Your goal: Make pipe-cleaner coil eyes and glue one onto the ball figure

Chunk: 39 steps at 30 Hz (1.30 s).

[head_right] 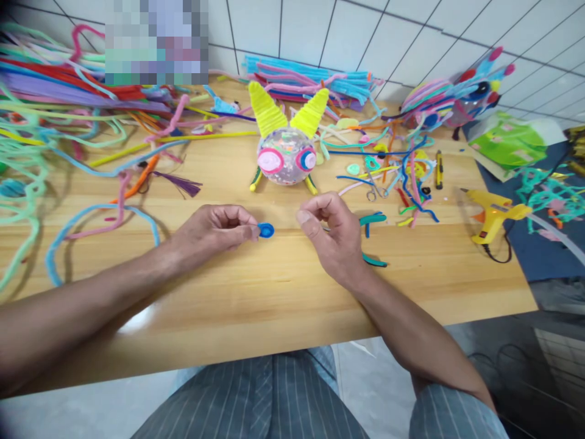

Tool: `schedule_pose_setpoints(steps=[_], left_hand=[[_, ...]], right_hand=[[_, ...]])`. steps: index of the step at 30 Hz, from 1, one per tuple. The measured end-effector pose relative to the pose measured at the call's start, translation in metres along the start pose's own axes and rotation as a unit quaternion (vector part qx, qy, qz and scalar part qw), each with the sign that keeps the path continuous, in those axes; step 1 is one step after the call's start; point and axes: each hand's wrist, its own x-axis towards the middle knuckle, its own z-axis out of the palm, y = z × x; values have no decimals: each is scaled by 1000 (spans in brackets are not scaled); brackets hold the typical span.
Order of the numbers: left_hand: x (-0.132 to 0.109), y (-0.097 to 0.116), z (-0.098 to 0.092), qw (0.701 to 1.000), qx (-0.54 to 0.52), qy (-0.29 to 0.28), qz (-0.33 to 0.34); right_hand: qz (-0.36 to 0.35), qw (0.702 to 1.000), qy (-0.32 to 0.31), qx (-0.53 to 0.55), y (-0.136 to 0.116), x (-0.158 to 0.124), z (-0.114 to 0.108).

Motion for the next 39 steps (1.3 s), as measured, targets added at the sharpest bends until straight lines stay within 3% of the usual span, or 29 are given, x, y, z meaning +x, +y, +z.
schedule_pose_setpoints(steps=[4,7,10,13,15,21,25,28,31,35,39], left_hand=[[1,-2,0,1000,-22,4,-12],[1,-4,0,999,-32,-8,-11],[2,-5,-1,999,-39,-19,-8],[2,-5,-1,999,-39,-22,-7],[2,-5,-1,999,-33,-20,-7],[1,-6,-1,999,-31,-27,3],[0,-9,-1,999,-27,-41,8],[0,-11,-1,999,-13,-49,8],[0,-11,-1,999,-3,-51,12],[0,-10,-1,999,-1,-51,15],[-1,-9,-1,999,-6,-43,19]], right_hand=[[92,981,-36,168,-13,10,-5],[134,980,-80,124,-16,17,-14],[58,997,-23,-51,-8,21,-23],[-61,970,46,-229,-2,21,-28],[-110,957,39,-267,-2,18,-28],[-204,936,-125,-259,-9,2,-8],[-146,929,-221,-258,-8,-2,1],[-111,931,-253,-237,-7,1,1],[-88,945,-215,-232,-4,7,-4],[-30,962,-115,-244,2,16,-15],[23,984,-40,-172,7,21,-19]])
